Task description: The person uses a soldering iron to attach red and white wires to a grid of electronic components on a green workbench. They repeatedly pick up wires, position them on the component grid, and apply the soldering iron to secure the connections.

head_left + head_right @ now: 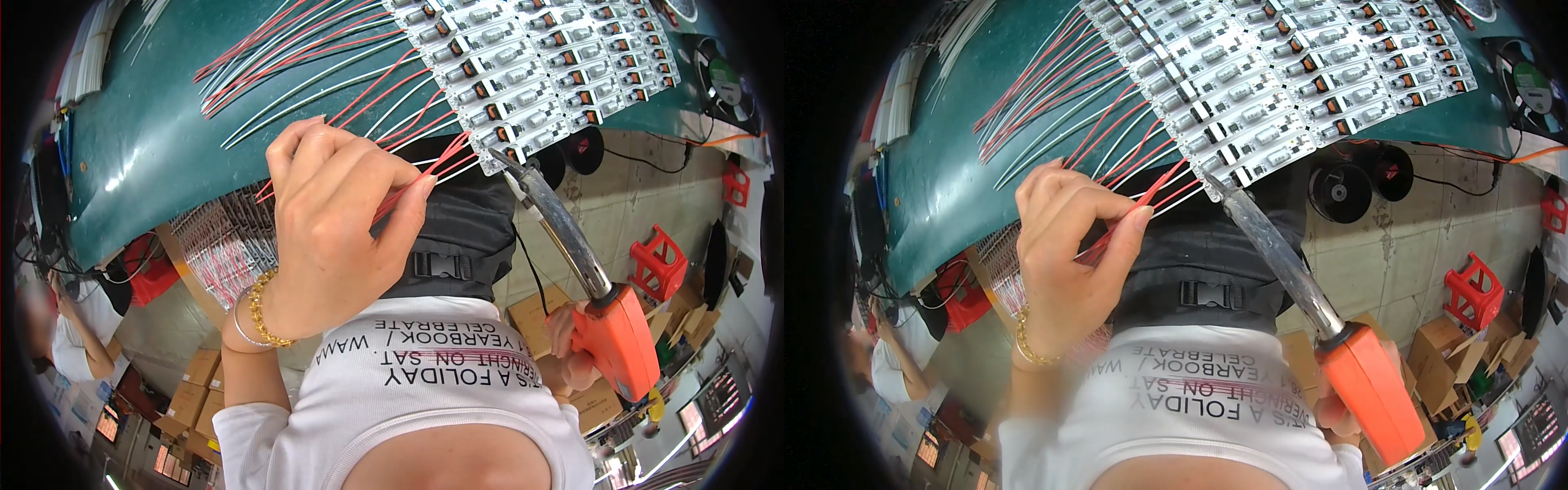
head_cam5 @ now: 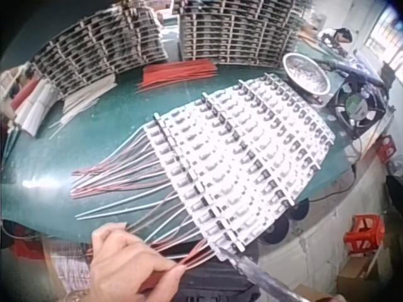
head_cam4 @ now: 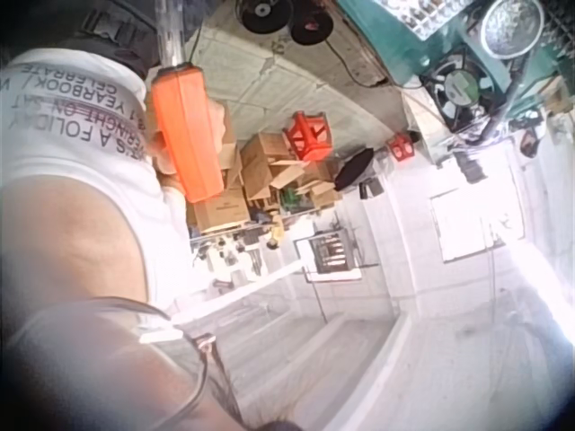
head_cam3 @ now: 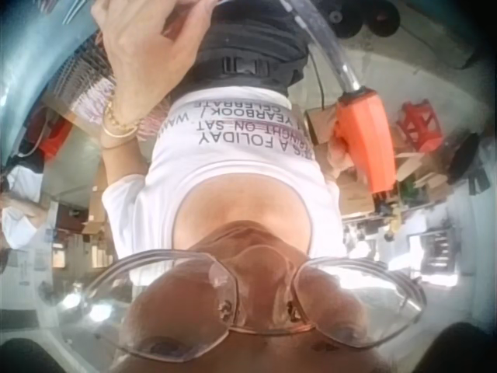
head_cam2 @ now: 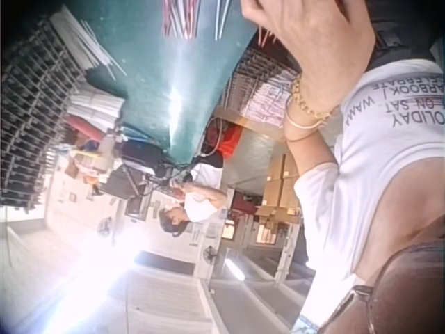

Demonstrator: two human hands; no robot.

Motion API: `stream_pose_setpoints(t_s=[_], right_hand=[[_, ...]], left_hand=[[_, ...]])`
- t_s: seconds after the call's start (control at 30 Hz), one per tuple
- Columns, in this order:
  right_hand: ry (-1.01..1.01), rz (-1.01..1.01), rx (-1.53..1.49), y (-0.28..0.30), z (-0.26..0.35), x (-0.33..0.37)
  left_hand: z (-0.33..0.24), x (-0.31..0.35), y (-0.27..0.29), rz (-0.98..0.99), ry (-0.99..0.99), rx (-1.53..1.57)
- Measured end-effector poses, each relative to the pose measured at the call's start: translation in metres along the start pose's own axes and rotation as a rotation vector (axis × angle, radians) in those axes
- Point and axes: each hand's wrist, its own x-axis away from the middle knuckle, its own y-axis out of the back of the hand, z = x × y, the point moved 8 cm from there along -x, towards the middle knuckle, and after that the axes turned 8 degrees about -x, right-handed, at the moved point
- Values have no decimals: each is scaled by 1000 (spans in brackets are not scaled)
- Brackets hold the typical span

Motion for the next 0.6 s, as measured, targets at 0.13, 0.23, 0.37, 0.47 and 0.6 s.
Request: stream_pose_setpoints(t_s=[0.13, 0.23, 0.37, 0.47, 0.6], right_hand=[[0, -159, 34, 1, -2, 6], [100, -60, -283, -8, -1, 0], [116, 140, -582, -15, 3, -11], [109, 188, -615, -14, 0, -6], [10, 5, -413, 2, -29, 28]], left_hand=[[1, 2, 0, 1, 4, -6], [2, 1, 2, -45, 4, -1], [4, 1, 25, -221, -6, -71], [-2, 3, 13, -5, -29, 119], [-6, 2, -1, 50, -53, 85]])
